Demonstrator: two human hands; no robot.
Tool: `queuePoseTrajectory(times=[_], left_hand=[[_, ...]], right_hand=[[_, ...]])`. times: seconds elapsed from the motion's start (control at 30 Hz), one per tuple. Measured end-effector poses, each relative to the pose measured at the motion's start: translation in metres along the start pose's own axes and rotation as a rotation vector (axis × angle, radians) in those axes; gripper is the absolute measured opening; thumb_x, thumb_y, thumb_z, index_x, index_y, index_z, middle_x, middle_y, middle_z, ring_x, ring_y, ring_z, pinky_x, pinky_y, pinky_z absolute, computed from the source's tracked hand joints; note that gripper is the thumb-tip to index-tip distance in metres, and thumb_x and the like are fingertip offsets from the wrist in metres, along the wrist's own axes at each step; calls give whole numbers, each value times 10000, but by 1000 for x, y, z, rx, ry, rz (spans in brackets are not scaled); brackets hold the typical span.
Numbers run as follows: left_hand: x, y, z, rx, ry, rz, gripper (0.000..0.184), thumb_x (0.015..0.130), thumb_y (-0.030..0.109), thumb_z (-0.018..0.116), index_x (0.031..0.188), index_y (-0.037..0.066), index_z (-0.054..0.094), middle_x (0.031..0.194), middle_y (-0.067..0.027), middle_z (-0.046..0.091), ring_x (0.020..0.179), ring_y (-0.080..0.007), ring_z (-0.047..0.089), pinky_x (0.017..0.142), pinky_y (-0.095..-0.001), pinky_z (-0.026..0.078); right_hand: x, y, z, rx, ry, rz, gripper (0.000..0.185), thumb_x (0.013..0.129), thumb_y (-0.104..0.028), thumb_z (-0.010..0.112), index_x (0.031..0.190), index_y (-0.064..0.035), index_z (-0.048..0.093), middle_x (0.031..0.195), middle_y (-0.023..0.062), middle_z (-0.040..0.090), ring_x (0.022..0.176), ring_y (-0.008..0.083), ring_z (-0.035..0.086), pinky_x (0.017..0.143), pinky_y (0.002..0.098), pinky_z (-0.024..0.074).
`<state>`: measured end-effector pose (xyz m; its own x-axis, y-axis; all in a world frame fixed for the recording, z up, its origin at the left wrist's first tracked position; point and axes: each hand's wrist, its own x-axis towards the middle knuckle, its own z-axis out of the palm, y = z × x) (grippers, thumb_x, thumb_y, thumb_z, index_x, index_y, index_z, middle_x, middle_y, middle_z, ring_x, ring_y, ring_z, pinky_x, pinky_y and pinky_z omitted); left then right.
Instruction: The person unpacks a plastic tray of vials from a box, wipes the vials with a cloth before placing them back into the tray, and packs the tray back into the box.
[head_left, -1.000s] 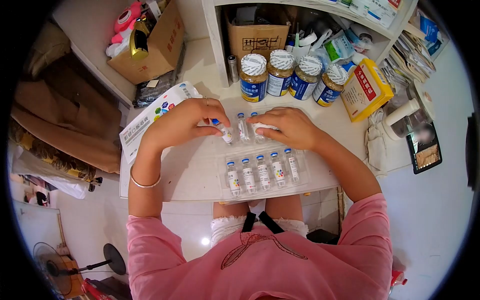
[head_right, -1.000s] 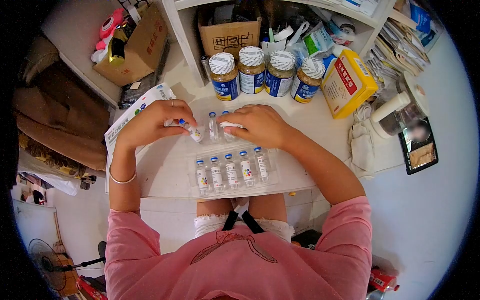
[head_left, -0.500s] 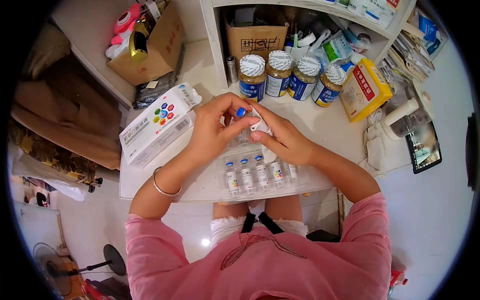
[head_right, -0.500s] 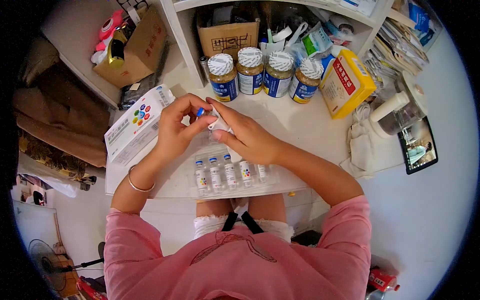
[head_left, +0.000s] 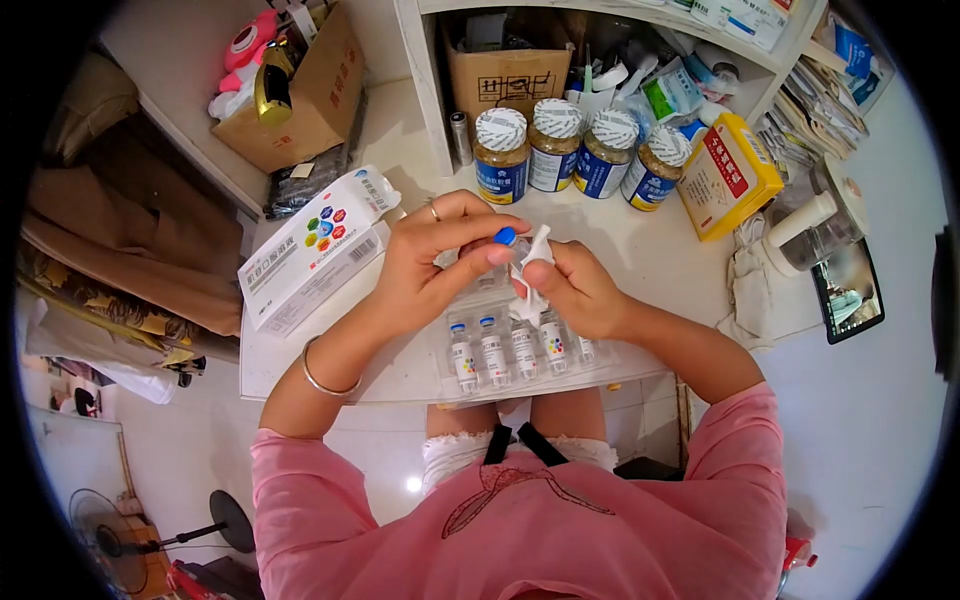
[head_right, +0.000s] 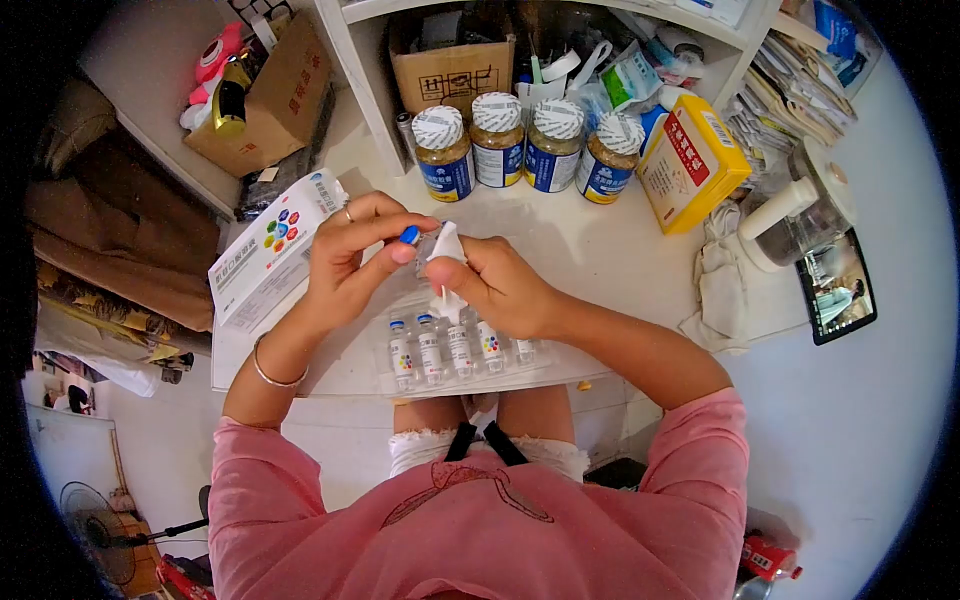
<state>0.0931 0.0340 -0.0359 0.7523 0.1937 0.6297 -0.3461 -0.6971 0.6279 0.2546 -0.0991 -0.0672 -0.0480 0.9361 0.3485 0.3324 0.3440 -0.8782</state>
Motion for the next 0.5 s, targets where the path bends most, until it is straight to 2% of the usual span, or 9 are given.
queuePoseTrajectory(times=[0.07, 0.1, 0.17, 0.3, 0.37, 0.4, 0.43, 0.47, 0.5], left_hand=[[-3, -1, 5, -132, -3, -84, 246, 828, 63, 679, 1070, 23, 686, 914, -65, 614, 776, -105, 551, 668, -235, 435], [-4, -1, 8, -265, -6, -167, 263, 812, 66, 698, 1072, 25, 688, 916, -60, 614, 773, -100, 545, 666, -234, 434], [-6, 1, 16, -257, 39, -141, 283, 792, 60, 716, 1072, 29, 689, 915, -55, 613, 753, -96, 534, 665, -233, 435], [-10, -1, 29, -224, 192, -101, 313, 749, 30, 747, 1057, 35, 690, 943, -57, 631, 794, -95, 568, 702, -242, 465], [-5, 3, 26, -113, 155, -6, 288, 755, 28, 744, 1037, 30, 685, 962, -67, 640, 842, -100, 587, 723, -249, 479], [-2, 4, 26, -1, 118, 90, 263, 761, 26, 740, 1018, 25, 680, 982, -76, 650, 891, -104, 606, 744, -256, 493], [-4, 5, 28, -1, 116, 90, 263, 761, 26, 740, 1018, 25, 680, 982, -76, 650, 891, -104, 606, 744, -256, 493], [-6, 7, 31, -200, 174, -89, 235, 774, 35, 736, 999, 19, 672, 993, -80, 654, 937, -109, 607, 754, -261, 500], [-8, 8, 32, -398, 231, -269, 209, 787, 43, 731, 981, 12, 664, 1005, -84, 658, 983, -115, 607, 765, -265, 507]], right_hand=[[-1, -1, 1, 127, 11, 87, 490, 1011, -424, 364, 842, -20, 584, 723, 36, 579, 647, 123, 525, 626, 269, 433], [0, -3, 1, 127, 9, 88, 490, 1011, -424, 364, 842, -20, 584, 723, 36, 579, 647, 123, 525, 626, 269, 433], [3, -5, -3, 232, 49, 266, 566, 1015, -468, 295, 789, -40, 587, 704, 22, 565, 647, 100, 508, 611, 253, 412], [8, -5, 1, 299, 57, 232, 579, 1014, -477, 285, 776, -47, 591, 676, 9, 555, 641, 77, 497, 591, 238, 392], [9, -9, 9, 167, 342, 293, 557, 1015, -457, 311, 768, -48, 599, 657, 4, 545, 649, 78, 496, 594, 248, 399], [10, -8, 3, 168, 343, 293, 557, 1015, -457, 311, 768, -48, 599, 657, 4, 545, 649, 78, 496, 594, 248, 399], [12, -5, -7, 130, 320, 421, 527, 1017, -441, 318, 839, -36, 605, 713, 24, 567, 692, 93, 522, 637, 262, 424], [12, -3, -13, 91, 294, 550, 505, 1019, -425, 324, 910, -24, 611, 768, 45, 590, 736, 108, 548, 680, 275, 449], [13, 0, -11, 93, 293, 550, 505, 1019, -425, 324, 910, -24, 611, 768, 45, 590, 736, 108, 548, 680, 275, 449]])
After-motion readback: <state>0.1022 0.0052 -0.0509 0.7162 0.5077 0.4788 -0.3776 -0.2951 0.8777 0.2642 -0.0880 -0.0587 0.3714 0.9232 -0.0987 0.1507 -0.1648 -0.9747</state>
